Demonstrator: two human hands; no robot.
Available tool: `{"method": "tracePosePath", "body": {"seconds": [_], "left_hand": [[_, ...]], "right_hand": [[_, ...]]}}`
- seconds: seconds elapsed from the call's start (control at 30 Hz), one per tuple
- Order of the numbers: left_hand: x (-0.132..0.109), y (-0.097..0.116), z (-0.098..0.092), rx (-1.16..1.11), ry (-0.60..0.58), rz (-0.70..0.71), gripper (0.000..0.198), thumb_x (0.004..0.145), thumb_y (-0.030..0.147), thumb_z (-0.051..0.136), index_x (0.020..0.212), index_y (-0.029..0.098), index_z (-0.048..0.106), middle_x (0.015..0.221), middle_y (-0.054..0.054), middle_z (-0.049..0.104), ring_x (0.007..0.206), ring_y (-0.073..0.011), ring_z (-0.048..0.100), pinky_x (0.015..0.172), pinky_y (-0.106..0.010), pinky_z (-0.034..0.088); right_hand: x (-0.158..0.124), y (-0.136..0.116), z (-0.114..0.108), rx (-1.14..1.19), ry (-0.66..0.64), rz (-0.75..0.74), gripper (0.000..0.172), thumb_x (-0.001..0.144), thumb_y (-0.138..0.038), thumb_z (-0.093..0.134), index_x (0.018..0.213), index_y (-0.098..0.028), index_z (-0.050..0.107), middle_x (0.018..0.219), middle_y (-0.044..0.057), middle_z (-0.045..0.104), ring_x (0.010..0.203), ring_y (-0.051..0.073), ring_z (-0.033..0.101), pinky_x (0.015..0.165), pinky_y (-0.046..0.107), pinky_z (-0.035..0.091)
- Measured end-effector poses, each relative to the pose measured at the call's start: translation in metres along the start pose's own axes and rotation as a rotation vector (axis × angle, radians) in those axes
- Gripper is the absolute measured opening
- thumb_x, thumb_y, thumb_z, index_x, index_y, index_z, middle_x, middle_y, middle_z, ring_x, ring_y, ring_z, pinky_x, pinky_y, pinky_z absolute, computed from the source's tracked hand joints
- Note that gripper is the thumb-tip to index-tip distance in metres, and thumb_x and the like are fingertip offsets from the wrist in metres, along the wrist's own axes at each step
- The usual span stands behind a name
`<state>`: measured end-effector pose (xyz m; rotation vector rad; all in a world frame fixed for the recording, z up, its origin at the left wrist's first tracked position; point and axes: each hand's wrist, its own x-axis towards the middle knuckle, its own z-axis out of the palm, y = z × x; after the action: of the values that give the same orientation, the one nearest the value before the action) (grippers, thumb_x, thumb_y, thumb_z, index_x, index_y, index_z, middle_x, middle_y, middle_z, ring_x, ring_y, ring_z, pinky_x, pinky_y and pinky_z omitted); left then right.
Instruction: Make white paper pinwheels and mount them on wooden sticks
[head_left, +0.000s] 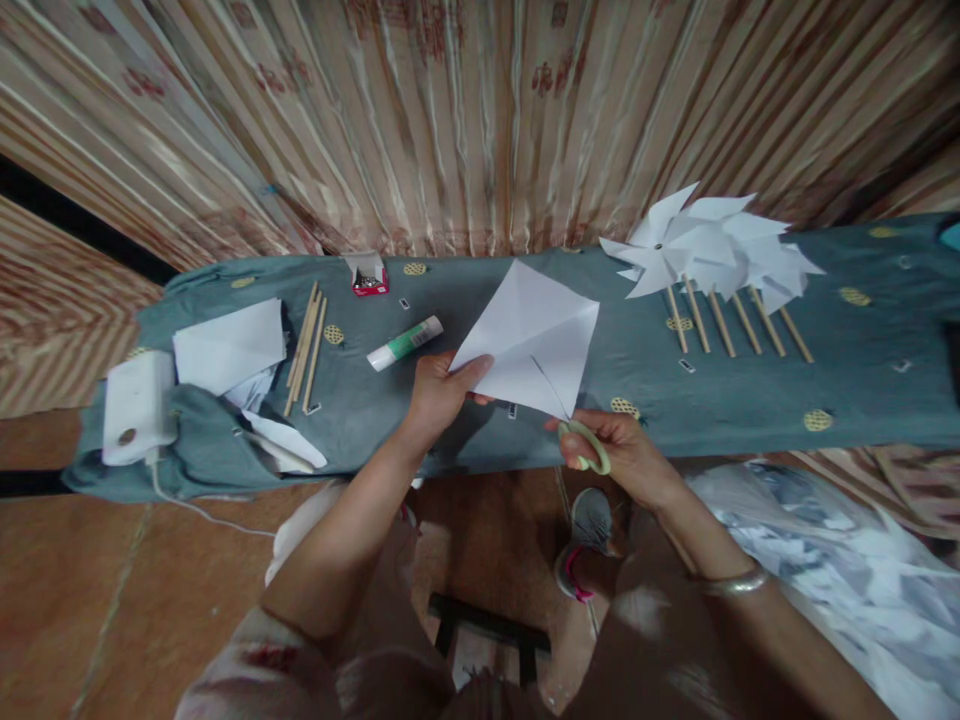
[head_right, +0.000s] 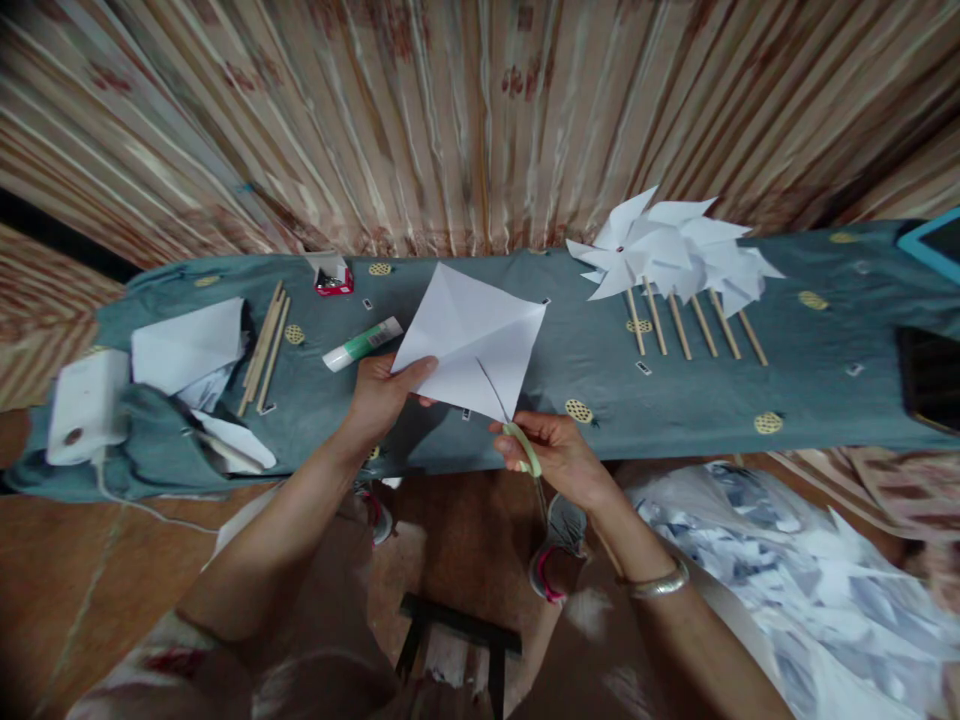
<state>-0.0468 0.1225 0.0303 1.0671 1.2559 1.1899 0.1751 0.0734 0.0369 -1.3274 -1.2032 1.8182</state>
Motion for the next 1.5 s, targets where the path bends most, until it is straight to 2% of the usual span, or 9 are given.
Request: {"method": "tracePosePath", "body": {"seconds": [0.43, 0.53, 0.63, 0.73, 0.9, 1.03, 1.13, 1.27, 1.5], "left_hand": [[0.01, 0.003, -0.015, -0.067, 0.092, 0.056, 0.026, 0.066, 0.039, 0.077, 0.064, 0.016, 0.066, 0.055, -0.001, 0.062, 0.044, -0.0115, 0.053, 0.039, -0.023, 0.045], [0.009, 0.001, -0.018, -0.04, 0.093, 0.04, 0.025, 0.066, 0.039, 0.077, 0.064, 0.016, 0.068, 0.056, -0.001, 0.062, 0.045, -0.0117, 0.052, 0.039, -0.023, 0.044], [0.007, -0.001, -0.018, 0.056, 0.026, -0.029, 0.024, 0.066, 0.037, 0.076, 0.06, 0.015, 0.067, 0.053, -0.001, 0.06, 0.045, -0.0121, 0.051, 0.041, -0.024, 0.042], [0.004, -0.004, -0.015, 0.173, -0.082, -0.098, 0.024, 0.065, 0.037, 0.076, 0.058, 0.015, 0.067, 0.05, 0.0, 0.057, 0.046, -0.0121, 0.05, 0.044, -0.024, 0.039], [0.001, -0.008, -0.006, 0.244, -0.24, -0.189, 0.025, 0.062, 0.036, 0.077, 0.055, 0.015, 0.066, 0.051, 0.001, 0.056, 0.048, -0.0124, 0.051, 0.046, -0.024, 0.037], [0.001, -0.007, -0.002, 0.158, -0.237, -0.208, 0.027, 0.06, 0.037, 0.081, 0.067, 0.013, 0.072, 0.059, -0.002, 0.065, 0.057, -0.0171, 0.06, 0.054, -0.027, 0.044], [0.002, -0.003, 0.0, -0.097, -0.182, -0.174, 0.043, 0.066, 0.052, 0.076, 0.086, 0.014, 0.073, 0.079, -0.008, 0.073, 0.075, -0.0229, 0.068, 0.069, -0.033, 0.053], [-0.003, -0.003, 0.012, -0.321, -0.309, -0.098, 0.064, 0.067, 0.064, 0.071, 0.114, 0.02, 0.067, 0.119, -0.011, 0.069, 0.114, -0.0307, 0.062, 0.096, -0.046, 0.048], [-0.03, -0.015, 0.045, 0.041, -0.393, 0.035, 0.076, 0.052, 0.04, 0.089, 0.12, 0.02, 0.063, 0.125, -0.011, 0.066, 0.121, -0.0323, 0.057, 0.11, -0.049, 0.037]], "right_hand": [[-0.016, -0.009, -0.039, -0.143, -0.196, 0.007, 0.053, 0.067, -0.06, 0.077, 0.096, -0.017, 0.07, 0.07, 0.004, 0.069, 0.061, 0.013, 0.056, 0.056, 0.025, 0.043], [-0.018, -0.009, -0.058, -0.168, -0.068, -0.062, 0.048, 0.068, -0.057, 0.077, 0.092, -0.017, 0.072, 0.068, 0.003, 0.068, 0.059, 0.013, 0.056, 0.056, 0.025, 0.044], [-0.013, -0.01, -0.067, -0.096, 0.268, -0.231, 0.045, 0.064, -0.051, 0.082, 0.097, -0.021, 0.071, 0.074, 0.002, 0.071, 0.063, 0.013, 0.06, 0.061, 0.026, 0.048], [-0.002, -0.011, -0.063, -0.104, 0.5, -0.391, 0.049, 0.059, -0.043, 0.086, 0.1, -0.025, 0.067, 0.087, 0.002, 0.074, 0.072, 0.016, 0.065, 0.064, 0.028, 0.05], [0.01, -0.009, -0.049, -0.35, 0.479, -0.458, 0.052, 0.058, -0.04, 0.086, 0.103, -0.023, 0.065, 0.091, 0.002, 0.074, 0.084, 0.02, 0.068, 0.076, 0.033, 0.052], [0.015, -0.007, -0.043, -0.43, 0.461, -0.423, 0.041, 0.064, -0.041, 0.08, 0.097, -0.02, 0.067, 0.076, 0.001, 0.072, 0.068, 0.017, 0.065, 0.064, 0.03, 0.05], [0.022, -0.007, -0.04, -0.282, 0.523, -0.403, 0.042, 0.057, -0.04, 0.083, 0.09, -0.021, 0.066, 0.065, -0.003, 0.069, 0.058, 0.014, 0.06, 0.057, 0.027, 0.047], [0.035, -0.01, -0.031, 0.042, 0.604, -0.369, 0.048, 0.048, -0.043, 0.085, 0.084, -0.021, 0.061, 0.063, -0.004, 0.068, 0.054, 0.013, 0.058, 0.054, 0.026, 0.046], [0.051, -0.016, -0.006, 0.159, 0.639, -0.36, 0.05, 0.046, -0.044, 0.086, 0.083, -0.022, 0.059, 0.055, -0.008, 0.063, 0.053, 0.013, 0.058, 0.054, 0.026, 0.045]]}}
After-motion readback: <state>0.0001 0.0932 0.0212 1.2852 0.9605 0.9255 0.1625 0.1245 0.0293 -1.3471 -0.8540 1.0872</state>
